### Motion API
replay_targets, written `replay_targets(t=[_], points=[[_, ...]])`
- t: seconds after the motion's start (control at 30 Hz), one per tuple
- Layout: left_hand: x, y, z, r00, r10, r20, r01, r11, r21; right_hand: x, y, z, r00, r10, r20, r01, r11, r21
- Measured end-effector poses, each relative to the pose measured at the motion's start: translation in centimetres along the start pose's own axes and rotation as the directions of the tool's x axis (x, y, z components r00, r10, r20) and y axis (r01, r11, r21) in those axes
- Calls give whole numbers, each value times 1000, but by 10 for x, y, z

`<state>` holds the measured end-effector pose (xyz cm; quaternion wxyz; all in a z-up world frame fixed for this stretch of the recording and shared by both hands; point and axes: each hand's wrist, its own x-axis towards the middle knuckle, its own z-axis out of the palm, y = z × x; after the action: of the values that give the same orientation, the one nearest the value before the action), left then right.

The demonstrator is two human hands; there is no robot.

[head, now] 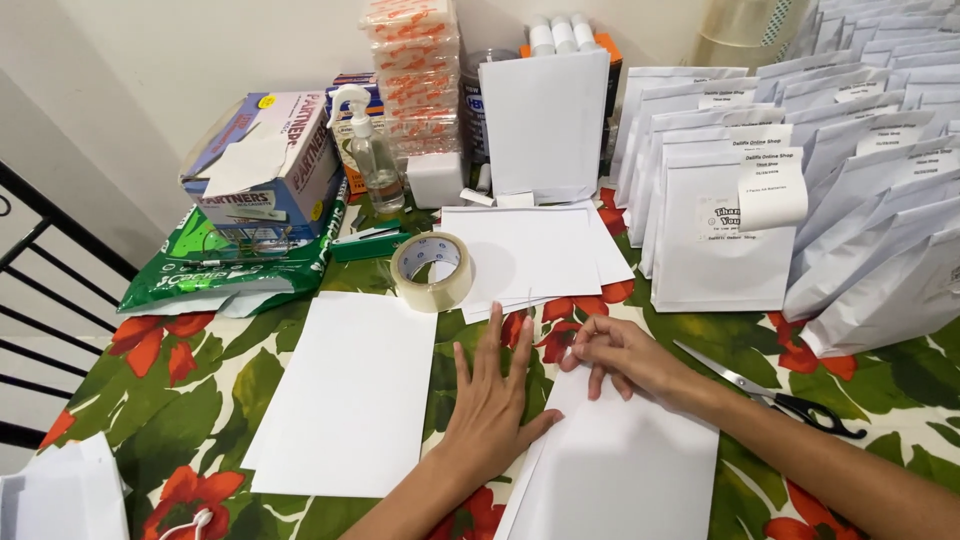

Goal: Sealing white product envelopes or pouches using clear adhesive tape and scissors.

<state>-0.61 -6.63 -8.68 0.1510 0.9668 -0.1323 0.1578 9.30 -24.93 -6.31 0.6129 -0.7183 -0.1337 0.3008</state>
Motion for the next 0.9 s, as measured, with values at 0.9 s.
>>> replay_targets(t=[0.9], points=[[17, 5, 6, 997, 4, -76, 3, 996, 91, 12, -2, -7, 994, 104, 17, -100, 980, -170]])
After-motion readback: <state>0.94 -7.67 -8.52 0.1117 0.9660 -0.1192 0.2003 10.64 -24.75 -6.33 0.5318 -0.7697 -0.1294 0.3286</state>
